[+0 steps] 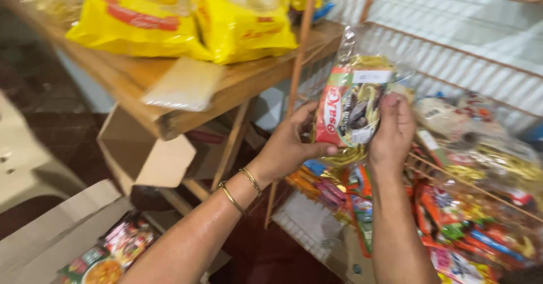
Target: Organizing and stocking various grocery items such as instant coffee, noodles, and drink mixes into a storage box and onto shelves.
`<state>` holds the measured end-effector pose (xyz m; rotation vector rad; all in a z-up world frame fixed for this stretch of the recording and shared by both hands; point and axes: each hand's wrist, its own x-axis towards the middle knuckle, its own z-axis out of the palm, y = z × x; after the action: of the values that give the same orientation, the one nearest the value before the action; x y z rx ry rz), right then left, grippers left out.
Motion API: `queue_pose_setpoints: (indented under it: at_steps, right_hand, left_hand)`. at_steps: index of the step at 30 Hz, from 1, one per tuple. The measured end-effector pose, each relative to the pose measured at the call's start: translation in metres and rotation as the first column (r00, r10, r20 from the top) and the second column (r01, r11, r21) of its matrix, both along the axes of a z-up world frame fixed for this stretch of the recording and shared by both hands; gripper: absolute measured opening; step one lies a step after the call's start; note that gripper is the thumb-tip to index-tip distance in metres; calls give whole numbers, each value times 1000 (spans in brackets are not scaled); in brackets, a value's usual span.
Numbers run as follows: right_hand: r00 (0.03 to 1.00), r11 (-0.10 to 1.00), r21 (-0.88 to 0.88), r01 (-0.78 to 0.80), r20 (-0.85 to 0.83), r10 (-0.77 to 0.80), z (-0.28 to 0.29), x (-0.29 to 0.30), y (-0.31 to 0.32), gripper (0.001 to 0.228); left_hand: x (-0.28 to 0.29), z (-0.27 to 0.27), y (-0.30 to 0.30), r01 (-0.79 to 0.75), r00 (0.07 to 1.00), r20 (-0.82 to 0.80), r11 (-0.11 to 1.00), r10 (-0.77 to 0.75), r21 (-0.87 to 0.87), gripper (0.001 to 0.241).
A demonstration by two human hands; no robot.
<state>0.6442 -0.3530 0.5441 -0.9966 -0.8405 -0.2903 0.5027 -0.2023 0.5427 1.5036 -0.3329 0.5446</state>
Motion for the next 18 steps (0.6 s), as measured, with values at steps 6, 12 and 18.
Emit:
queue_pose_setpoints:
  at_steps: [6, 12, 18]
  right_hand:
    - [997, 999, -42, 14, 81, -10, -18, -45, 38, 30]
    - [922, 897, -228, 378, 181, -343, -66, -99, 64, 37]
    - [992, 972, -232, -41, -122, 13, -138, -131, 100, 34]
  left_hand:
    - [-59, -24, 28, -35, 983, 186, 994, 15, 108, 95]
    - [-136, -34, 35, -160, 976, -132, 981, 173, 105, 96]
    - [-171, -97, 60, -67, 986, -160, 993, 51, -95, 91]
